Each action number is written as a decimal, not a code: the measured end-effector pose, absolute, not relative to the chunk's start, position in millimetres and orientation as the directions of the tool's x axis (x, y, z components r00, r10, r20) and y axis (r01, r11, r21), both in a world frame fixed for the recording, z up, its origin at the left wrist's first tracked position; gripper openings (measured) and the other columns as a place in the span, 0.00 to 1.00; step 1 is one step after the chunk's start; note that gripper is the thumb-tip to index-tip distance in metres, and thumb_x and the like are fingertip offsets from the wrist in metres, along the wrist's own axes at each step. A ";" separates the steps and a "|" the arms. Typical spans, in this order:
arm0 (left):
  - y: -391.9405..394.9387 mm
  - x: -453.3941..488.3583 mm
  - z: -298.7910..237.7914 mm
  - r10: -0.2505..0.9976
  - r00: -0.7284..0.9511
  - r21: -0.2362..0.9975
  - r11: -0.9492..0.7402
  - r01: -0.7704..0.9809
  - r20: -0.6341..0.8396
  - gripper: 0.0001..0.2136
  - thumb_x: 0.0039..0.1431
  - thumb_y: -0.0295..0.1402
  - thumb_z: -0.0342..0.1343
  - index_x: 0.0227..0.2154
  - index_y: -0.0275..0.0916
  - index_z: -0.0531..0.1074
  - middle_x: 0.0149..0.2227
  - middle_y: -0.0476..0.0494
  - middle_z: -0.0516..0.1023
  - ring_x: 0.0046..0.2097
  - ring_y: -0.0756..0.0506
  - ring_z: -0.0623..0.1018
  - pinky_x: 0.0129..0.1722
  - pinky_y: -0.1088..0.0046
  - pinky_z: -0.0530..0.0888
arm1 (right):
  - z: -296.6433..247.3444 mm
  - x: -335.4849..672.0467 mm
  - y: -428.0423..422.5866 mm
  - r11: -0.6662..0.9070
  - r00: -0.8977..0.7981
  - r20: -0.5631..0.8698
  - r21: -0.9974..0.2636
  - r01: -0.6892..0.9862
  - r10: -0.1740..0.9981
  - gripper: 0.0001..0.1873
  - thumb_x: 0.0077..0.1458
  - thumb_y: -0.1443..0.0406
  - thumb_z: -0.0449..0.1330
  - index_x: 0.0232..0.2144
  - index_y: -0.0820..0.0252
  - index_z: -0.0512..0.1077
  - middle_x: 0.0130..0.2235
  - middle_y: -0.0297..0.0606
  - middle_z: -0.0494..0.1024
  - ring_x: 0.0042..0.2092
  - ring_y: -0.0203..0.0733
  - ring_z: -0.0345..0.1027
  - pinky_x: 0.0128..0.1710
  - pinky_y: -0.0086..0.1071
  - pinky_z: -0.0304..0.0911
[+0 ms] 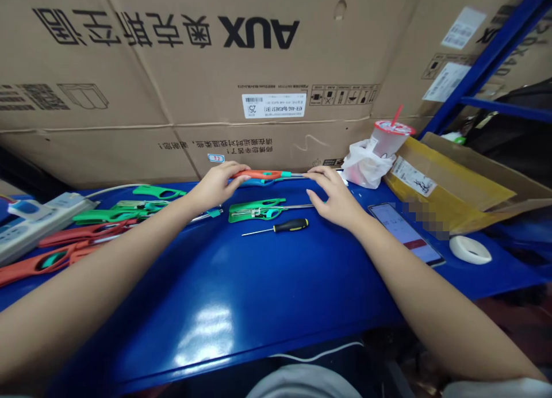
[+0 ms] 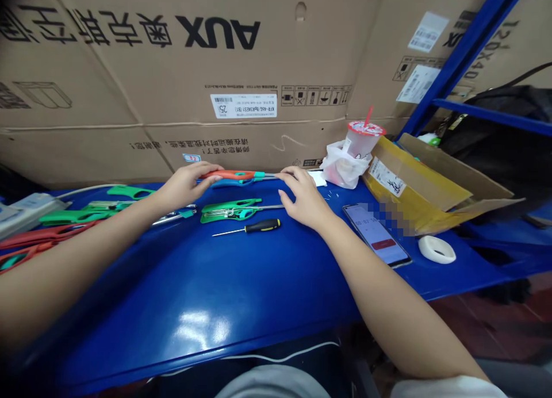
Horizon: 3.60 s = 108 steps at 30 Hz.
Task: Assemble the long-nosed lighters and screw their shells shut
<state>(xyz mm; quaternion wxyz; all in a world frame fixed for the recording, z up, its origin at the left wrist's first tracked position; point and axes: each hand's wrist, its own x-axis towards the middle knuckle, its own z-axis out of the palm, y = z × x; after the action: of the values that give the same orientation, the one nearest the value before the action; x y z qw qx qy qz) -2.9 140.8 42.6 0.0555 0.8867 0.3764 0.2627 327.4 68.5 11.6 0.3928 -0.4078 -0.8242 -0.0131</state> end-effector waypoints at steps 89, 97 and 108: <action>-12.4 -2.5 14.9 0.700 0.712 0.583 -0.599 0.549 0.047 0.12 0.75 0.43 0.52 0.50 0.42 0.71 0.50 0.42 0.76 0.52 0.41 0.76 0.52 0.62 0.75 | 61.0 313.8 23.0 0.481 -0.688 -0.278 -0.544 0.688 0.670 0.10 0.60 0.61 0.65 0.43 0.59 0.79 0.40 0.37 0.80 0.37 0.38 0.71 0.38 0.31 0.65; -0.7 -10.4 5.1 0.755 0.629 0.596 -0.595 0.538 0.185 0.15 0.74 0.42 0.53 0.52 0.40 0.79 0.46 0.43 0.81 0.48 0.43 0.81 0.51 0.67 0.76 | 38.4 284.4 14.0 0.682 -0.736 0.122 -0.501 0.533 0.666 0.14 0.68 0.69 0.53 0.50 0.59 0.75 0.47 0.40 0.79 0.45 0.40 0.73 0.46 0.33 0.66; 7.2 -11.4 -4.3 0.857 0.462 0.718 -0.469 0.515 0.229 0.13 0.72 0.43 0.56 0.47 0.41 0.81 0.47 0.47 0.86 0.48 0.45 0.84 0.52 0.70 0.78 | 22.4 281.1 21.1 0.735 -0.747 0.100 -0.306 0.605 0.657 0.14 0.71 0.63 0.55 0.36 0.60 0.77 0.36 0.38 0.80 0.37 0.42 0.73 0.36 0.34 0.59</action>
<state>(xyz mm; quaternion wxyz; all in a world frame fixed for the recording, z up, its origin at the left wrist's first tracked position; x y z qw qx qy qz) -11.4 7.2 -4.3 0.2895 0.8045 0.4262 0.2956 281.1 21.1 22.4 0.1012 -0.3407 -0.9259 0.1280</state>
